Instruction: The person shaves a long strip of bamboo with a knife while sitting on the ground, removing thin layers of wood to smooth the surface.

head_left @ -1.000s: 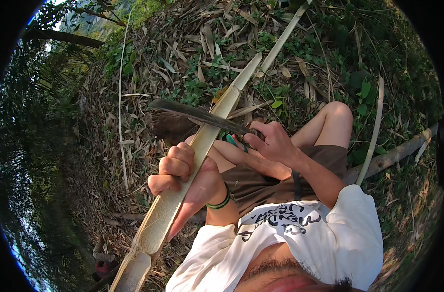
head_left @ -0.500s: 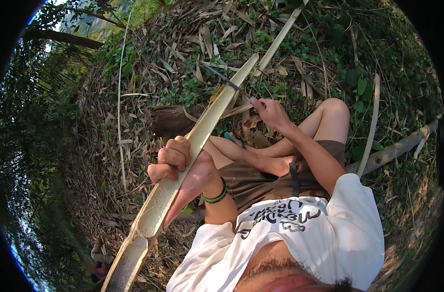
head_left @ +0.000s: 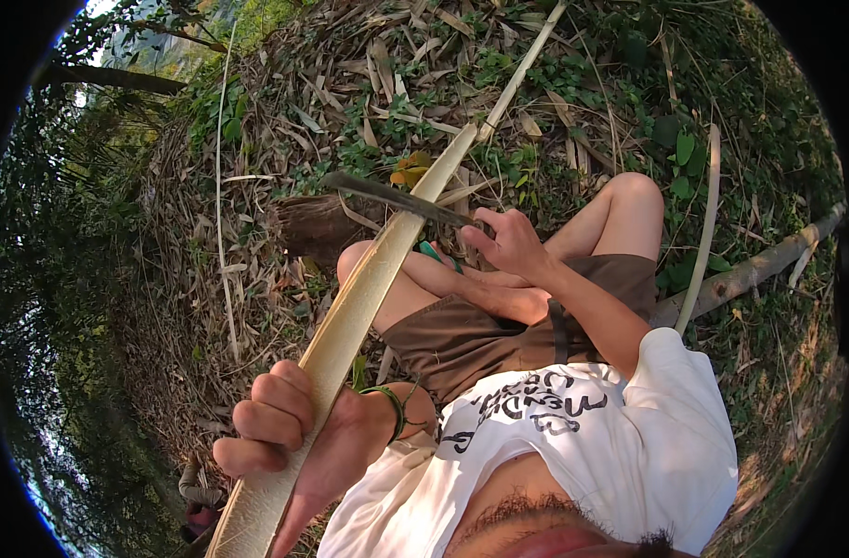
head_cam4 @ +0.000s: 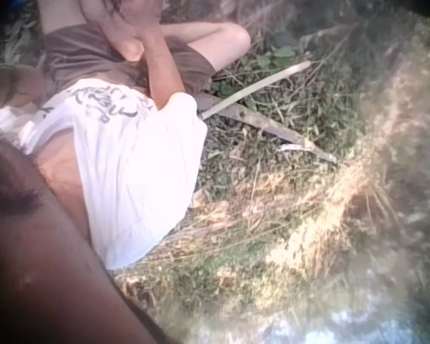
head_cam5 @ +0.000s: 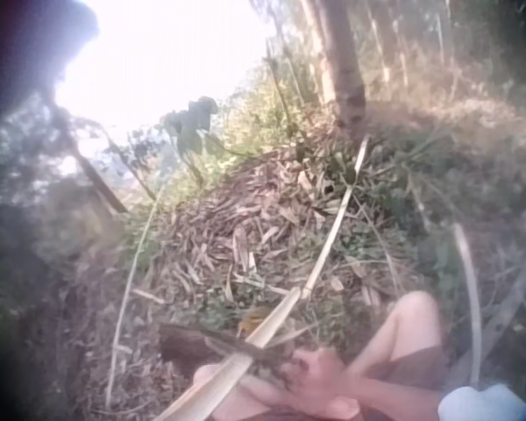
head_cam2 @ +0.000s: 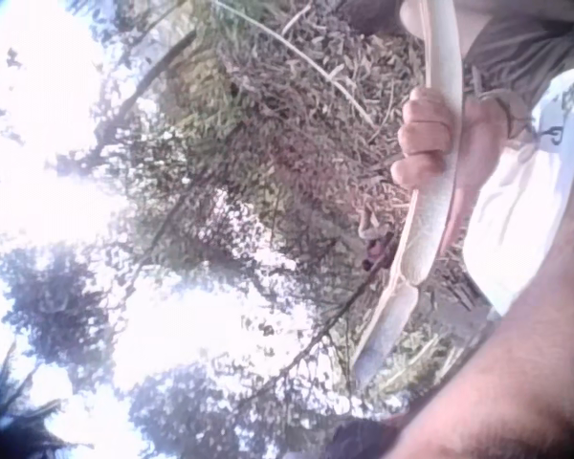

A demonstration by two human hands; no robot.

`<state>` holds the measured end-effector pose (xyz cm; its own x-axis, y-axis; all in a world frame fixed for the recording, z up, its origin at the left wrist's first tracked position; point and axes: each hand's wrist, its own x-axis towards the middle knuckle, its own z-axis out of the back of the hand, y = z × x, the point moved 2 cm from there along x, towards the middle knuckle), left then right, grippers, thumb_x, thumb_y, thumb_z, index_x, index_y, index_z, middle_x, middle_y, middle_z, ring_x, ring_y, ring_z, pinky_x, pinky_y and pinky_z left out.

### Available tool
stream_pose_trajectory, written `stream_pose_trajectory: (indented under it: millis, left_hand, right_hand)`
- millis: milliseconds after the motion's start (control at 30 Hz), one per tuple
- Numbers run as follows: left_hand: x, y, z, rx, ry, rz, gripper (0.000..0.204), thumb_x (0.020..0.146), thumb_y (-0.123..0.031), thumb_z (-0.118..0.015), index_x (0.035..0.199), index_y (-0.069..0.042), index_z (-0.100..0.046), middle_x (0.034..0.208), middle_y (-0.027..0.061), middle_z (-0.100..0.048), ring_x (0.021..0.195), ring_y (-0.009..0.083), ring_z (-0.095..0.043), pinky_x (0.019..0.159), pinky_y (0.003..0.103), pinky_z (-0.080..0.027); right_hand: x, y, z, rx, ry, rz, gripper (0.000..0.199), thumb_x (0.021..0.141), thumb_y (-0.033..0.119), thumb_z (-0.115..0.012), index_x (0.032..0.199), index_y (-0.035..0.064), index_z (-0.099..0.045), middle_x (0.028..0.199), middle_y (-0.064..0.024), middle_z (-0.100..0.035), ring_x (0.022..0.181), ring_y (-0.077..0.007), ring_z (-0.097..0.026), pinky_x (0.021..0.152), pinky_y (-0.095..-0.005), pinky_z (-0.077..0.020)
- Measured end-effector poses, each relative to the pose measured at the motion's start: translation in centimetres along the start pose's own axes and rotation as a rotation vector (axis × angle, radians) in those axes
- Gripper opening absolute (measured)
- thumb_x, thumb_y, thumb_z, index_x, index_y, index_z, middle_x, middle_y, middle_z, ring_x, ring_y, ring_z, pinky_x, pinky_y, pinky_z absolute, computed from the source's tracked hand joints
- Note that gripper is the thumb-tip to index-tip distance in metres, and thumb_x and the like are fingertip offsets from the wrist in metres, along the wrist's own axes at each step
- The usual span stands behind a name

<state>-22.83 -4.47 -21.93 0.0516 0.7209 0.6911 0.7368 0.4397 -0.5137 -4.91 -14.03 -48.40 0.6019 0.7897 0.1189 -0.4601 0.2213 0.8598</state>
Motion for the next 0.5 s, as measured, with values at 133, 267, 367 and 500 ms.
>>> stream_pose_trajectory:
  millis: [133,267,367,500]
  left_hand:
    - [2.0,1.4,-0.5,-0.169,0.049,0.062,0.086,0.067,-0.102,-0.032,0.065,-0.016,-0.025,0.056,-0.0034,-0.019,0.053,0.0095,-0.013,0.049,0.028,-0.01]
    - [3.7,1.3,0.0,-0.071,0.098,0.079,0.087,0.065,-0.102,-0.034,0.065,-0.016,-0.025,0.057,-0.0033,-0.02,0.053,0.0093,-0.014,0.049,0.028,-0.011]
    - [4.2,1.8,0.3,-0.048,0.079,0.061,0.087,0.065,-0.102,-0.034,0.066,-0.016,-0.025,0.057,-0.0033,-0.02,0.053,0.0092,-0.014,0.049,0.028,-0.011]
    - [5.0,2.8,0.1,-0.046,0.1,0.094,0.087,0.064,-0.103,-0.034,0.065,-0.016,-0.026,0.057,-0.0034,-0.021,0.052,0.0091,-0.014,0.049,0.028,-0.011]
  right_hand:
    - [3.6,-11.4,0.2,-0.062,0.035,-0.68,0.081,0.097,0.068,-0.042,0.072,-0.0057,-0.065,0.063,-0.022,-0.064,0.067,-0.0366,-0.067,0.066,-0.0471,-0.0504]
    - [3.5,-1.5,0.3,0.196,0.144,-0.387,0.077,0.099,0.064,-0.042,0.074,-0.004,-0.066,0.06,-0.0157,-0.062,0.061,-0.031,-0.063,0.065,-0.0433,-0.0494]
    - [2.1,2.2,0.3,0.188,0.158,-0.072,0.062,0.099,0.055,-0.053,0.084,-0.0033,-0.068,0.058,-0.0139,-0.054,0.054,-0.0215,-0.047,0.056,-0.0366,-0.0424]
    - [5.5,-10.6,-2.5,0.07,-0.094,-0.249,0.07,0.098,0.061,-0.048,0.079,-0.0038,-0.067,0.056,-0.017,-0.055,0.053,-0.0299,-0.057,0.057,-0.0442,-0.0459]
